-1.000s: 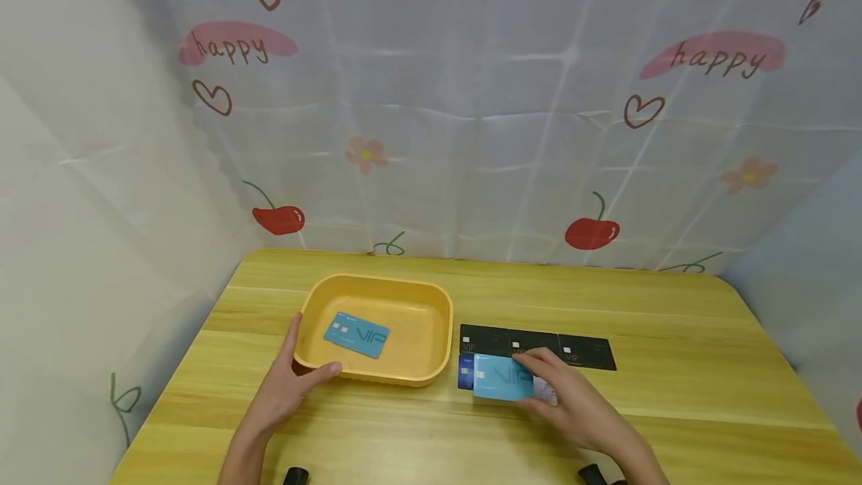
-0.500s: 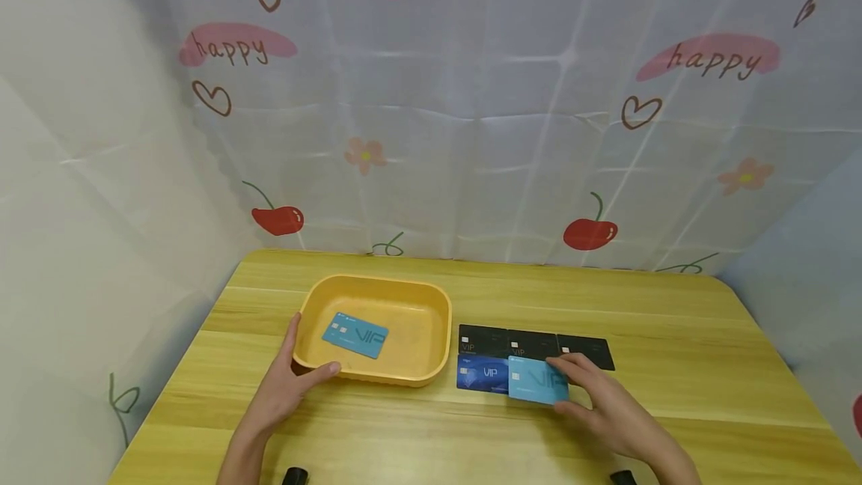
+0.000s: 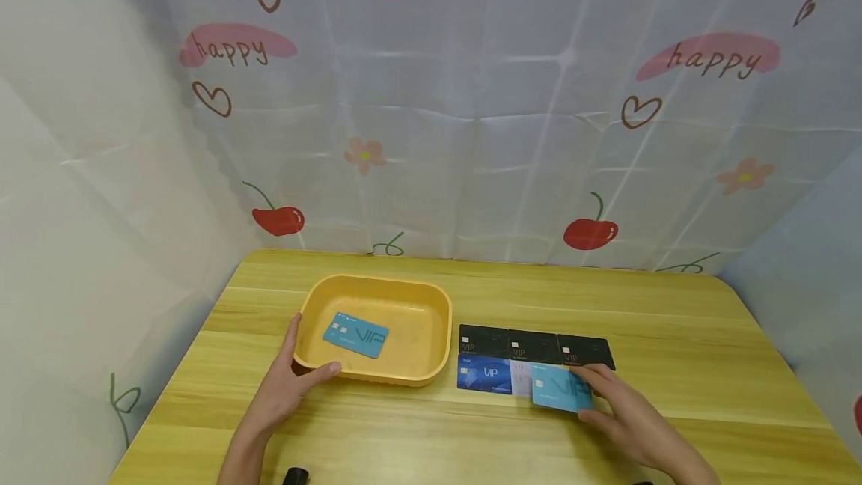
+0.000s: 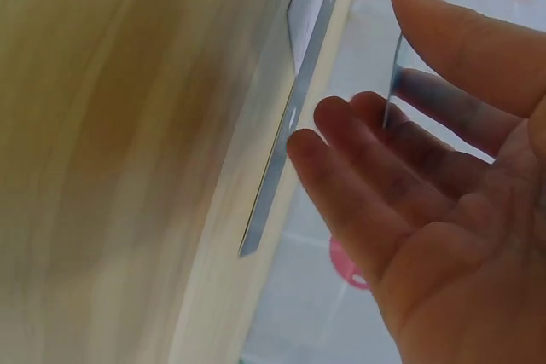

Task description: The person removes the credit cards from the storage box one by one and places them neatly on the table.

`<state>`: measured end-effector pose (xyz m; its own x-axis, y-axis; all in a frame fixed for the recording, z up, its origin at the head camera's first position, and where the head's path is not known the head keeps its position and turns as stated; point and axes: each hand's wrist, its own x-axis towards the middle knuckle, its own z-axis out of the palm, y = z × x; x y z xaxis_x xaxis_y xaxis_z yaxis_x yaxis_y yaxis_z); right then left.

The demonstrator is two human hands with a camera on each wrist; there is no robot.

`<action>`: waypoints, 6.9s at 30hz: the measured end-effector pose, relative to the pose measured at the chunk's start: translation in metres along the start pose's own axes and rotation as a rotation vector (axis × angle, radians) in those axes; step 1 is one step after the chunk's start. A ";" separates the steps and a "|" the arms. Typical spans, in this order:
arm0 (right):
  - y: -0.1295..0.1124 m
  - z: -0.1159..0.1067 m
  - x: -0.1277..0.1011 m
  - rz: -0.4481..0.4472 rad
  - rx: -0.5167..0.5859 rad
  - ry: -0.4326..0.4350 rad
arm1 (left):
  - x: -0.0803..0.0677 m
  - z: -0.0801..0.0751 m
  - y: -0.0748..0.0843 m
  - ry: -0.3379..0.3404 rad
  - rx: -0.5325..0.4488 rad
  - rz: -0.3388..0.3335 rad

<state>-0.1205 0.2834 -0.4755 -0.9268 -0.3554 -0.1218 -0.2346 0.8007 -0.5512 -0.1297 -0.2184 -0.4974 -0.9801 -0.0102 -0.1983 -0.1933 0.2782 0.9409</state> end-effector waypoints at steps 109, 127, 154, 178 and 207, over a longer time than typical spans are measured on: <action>0.038 -0.007 -0.005 0.125 0.097 0.307 | 0.001 0.000 -0.001 0.004 -0.001 -0.027; -0.006 0.014 0.009 0.040 0.318 0.364 | 0.000 -0.002 -0.001 0.017 0.005 -0.021; -0.076 0.042 0.043 -0.129 0.419 0.276 | -0.002 -0.003 -0.005 0.018 0.028 -0.046; -0.113 0.053 0.064 -0.244 0.556 0.256 | -0.001 0.000 -0.003 0.016 0.020 -0.023; -0.170 0.082 0.106 -0.316 0.610 0.192 | 0.000 0.001 -0.002 0.023 0.025 -0.021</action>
<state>-0.1552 0.0699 -0.4620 -0.8898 -0.3898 0.2373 -0.3471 0.2407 -0.9064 -0.1296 -0.2177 -0.4994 -0.9766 -0.0380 -0.2115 -0.2130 0.3014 0.9294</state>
